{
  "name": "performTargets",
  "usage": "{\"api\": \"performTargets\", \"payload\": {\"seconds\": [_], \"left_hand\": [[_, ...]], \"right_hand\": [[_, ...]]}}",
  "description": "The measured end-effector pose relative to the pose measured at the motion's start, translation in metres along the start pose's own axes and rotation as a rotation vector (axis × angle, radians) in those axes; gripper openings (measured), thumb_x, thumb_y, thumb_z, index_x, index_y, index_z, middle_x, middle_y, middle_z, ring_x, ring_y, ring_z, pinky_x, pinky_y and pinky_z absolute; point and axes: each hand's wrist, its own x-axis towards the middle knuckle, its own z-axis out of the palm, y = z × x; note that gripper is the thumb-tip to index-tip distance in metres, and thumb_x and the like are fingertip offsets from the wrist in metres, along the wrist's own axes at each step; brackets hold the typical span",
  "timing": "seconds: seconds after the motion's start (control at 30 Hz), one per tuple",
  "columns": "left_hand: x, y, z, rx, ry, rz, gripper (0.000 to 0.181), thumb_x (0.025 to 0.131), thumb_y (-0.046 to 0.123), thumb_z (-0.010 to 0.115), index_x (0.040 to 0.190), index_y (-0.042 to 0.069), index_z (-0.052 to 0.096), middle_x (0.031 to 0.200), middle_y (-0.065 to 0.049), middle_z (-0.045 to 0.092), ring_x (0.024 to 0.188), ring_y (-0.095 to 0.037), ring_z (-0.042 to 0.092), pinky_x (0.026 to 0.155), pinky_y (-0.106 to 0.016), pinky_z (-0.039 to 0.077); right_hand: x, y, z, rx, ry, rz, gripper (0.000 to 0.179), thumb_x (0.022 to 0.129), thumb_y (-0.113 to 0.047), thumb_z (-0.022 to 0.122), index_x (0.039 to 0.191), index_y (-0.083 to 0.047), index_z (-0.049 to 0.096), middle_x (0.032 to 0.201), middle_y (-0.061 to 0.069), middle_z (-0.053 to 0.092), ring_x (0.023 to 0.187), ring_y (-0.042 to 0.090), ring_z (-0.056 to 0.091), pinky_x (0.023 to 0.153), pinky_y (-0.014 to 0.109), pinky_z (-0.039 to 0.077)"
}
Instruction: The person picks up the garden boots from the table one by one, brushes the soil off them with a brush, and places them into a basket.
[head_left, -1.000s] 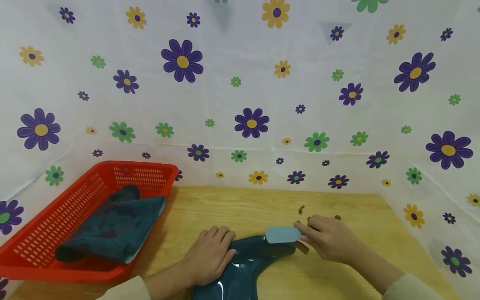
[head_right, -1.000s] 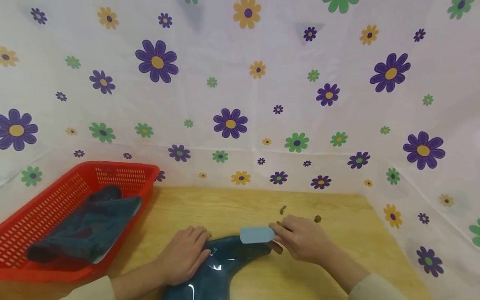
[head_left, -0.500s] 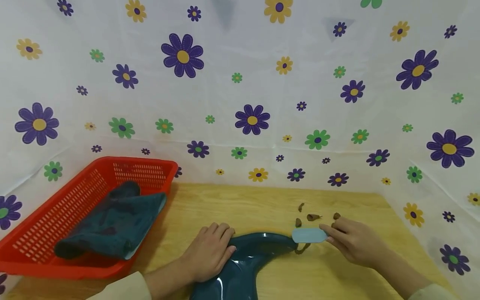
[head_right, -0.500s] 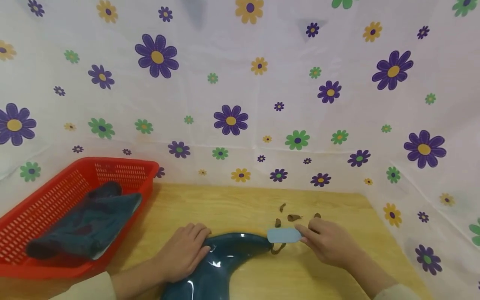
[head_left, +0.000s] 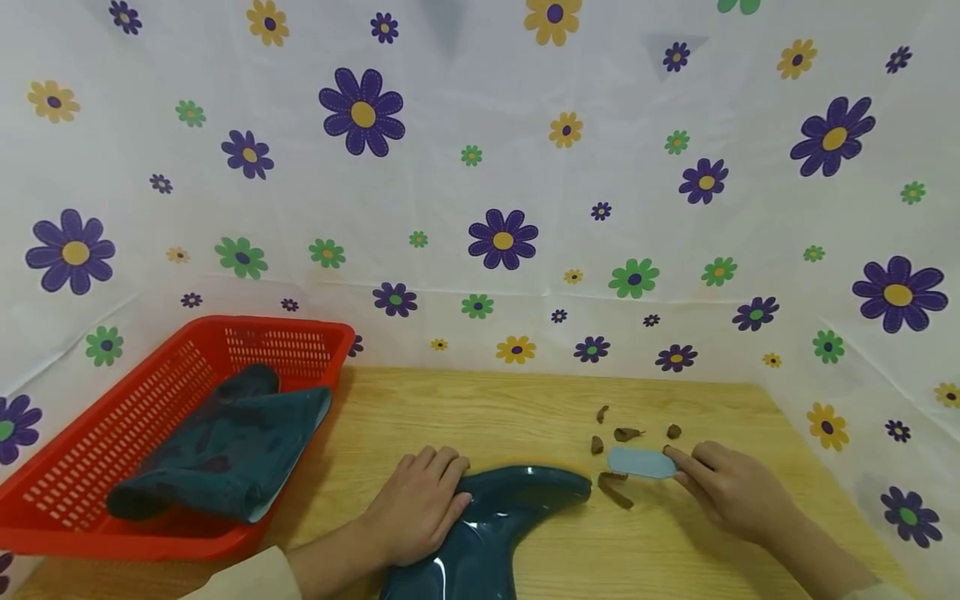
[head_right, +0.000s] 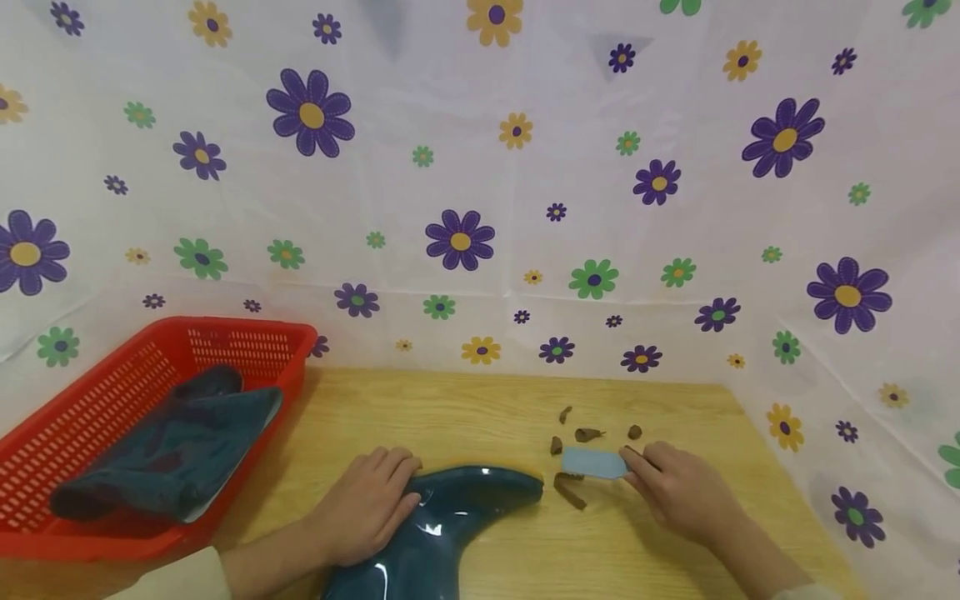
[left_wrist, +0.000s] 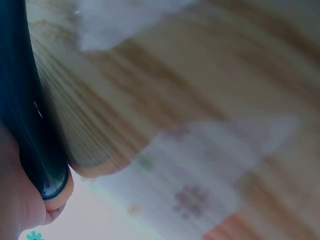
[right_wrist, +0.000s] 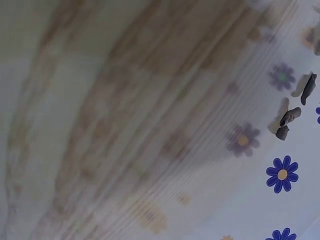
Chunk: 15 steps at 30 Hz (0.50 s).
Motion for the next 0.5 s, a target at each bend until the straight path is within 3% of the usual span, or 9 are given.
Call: {"api": "performTargets", "payload": {"seconds": [0.17,0.33,0.4,0.5], "left_hand": [[-0.0006,0.0002,0.0002,-0.003,0.005,0.003,0.051,0.107,0.051,0.025,0.136,0.017,0.05,0.129,-0.001,0.053,0.105,-0.018,0.049,0.092,-0.043,0.046],[-0.0004,0.0002,0.0015,-0.007,0.009,0.004,0.051,0.107,0.05,0.026,0.135,0.016,0.05,0.127,-0.001,0.053,0.105,-0.018,0.05,0.091,-0.043,0.046],[-0.0006,-0.0001,0.0022,-0.006,0.012,0.002,0.05,0.107,0.05,0.027,0.135,0.016,0.051,0.127,-0.001,0.054,0.105,-0.018,0.05,0.091,-0.043,0.046],[-0.0005,-0.0008,0.0031,-0.006,0.024,-0.004,0.051,0.107,0.051,0.027,0.134,0.016,0.052,0.126,0.0,0.055,0.104,-0.017,0.05,0.091,-0.043,0.047]], "right_hand": [[-0.0003,-0.0041,-0.001,0.036,0.008,0.012,0.054,0.109,-0.037,0.033,0.106,-0.004,0.075,0.078,-0.006,0.052,0.063,-0.003,0.034,0.051,0.013,0.031],[-0.0034,-0.0081,-0.0008,0.119,-0.052,-0.095,0.048,0.109,-0.034,0.036,0.108,-0.007,0.076,0.078,-0.01,0.048,0.067,-0.003,0.031,0.054,0.011,0.029],[-0.0036,-0.0066,-0.0019,0.036,-0.035,-0.086,0.051,0.11,-0.035,0.034,0.106,-0.005,0.075,0.075,-0.008,0.046,0.064,-0.001,0.031,0.051,0.012,0.028],[-0.0009,-0.0008,-0.0059,-0.138,0.032,0.015,0.059,0.11,-0.036,0.03,0.102,0.001,0.074,0.071,0.001,0.049,0.057,0.007,0.038,0.044,0.017,0.031]]}}
